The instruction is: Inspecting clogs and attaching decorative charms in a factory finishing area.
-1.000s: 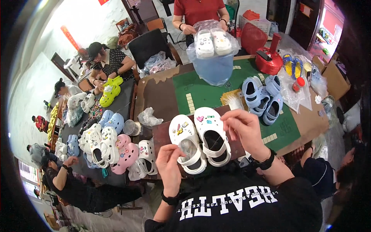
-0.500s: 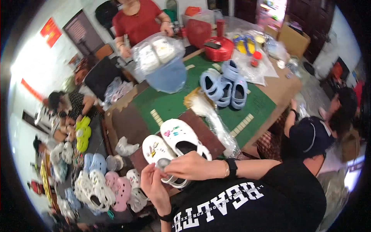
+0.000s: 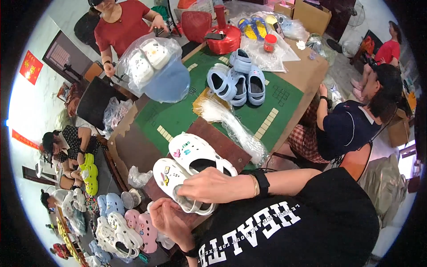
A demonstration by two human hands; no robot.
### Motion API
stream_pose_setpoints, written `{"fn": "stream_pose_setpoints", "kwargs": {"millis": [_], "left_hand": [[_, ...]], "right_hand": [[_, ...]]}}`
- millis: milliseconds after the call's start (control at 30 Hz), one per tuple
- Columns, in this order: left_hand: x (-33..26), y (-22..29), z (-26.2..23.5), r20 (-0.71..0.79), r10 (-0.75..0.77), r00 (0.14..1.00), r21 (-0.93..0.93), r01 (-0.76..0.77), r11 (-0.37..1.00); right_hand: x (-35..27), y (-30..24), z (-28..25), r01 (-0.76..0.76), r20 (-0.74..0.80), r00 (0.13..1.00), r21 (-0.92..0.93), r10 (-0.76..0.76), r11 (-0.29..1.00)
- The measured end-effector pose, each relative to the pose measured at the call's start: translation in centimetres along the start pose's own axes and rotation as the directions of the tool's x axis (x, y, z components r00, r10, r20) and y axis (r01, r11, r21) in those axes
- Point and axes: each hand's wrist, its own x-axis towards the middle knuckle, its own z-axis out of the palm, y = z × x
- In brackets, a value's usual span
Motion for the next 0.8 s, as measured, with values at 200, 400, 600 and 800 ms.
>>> {"fn": "stream_pose_setpoints", "kwargs": {"millis": [200, 400, 600, 800], "left_hand": [[-0.7, 0.5, 0.3, 0.06, 0.216, 0.975, 0.353, -0.223, 0.909], [-0.5, 0.5, 0.1, 0.065, 0.137, 0.988, 0.242, -0.149, 0.959], [1.8, 0.5, -5.9, -0.019, 0.392, 0.92, 0.45, -0.342, 0.825], [2.1, 2.6, -8.1, -0.235, 0.567, 0.79, 0.743, -0.229, 0.628]], "right_hand": [[0.8, -2.3, 0.5, -0.023, -0.033, 0.999, -0.002, 0.023, 1.0], [0.9, -1.8, -0.6, -0.068, 0.035, 0.997, 0.075, 0.065, 0.995], [0.0, 0.1, -0.4, -0.01, 0.206, 0.977, -0.187, 0.049, 0.982], [-1.3, 1.5, -0.5, -0.007, 0.227, 0.972, -0.243, 0.064, 0.97]]}}
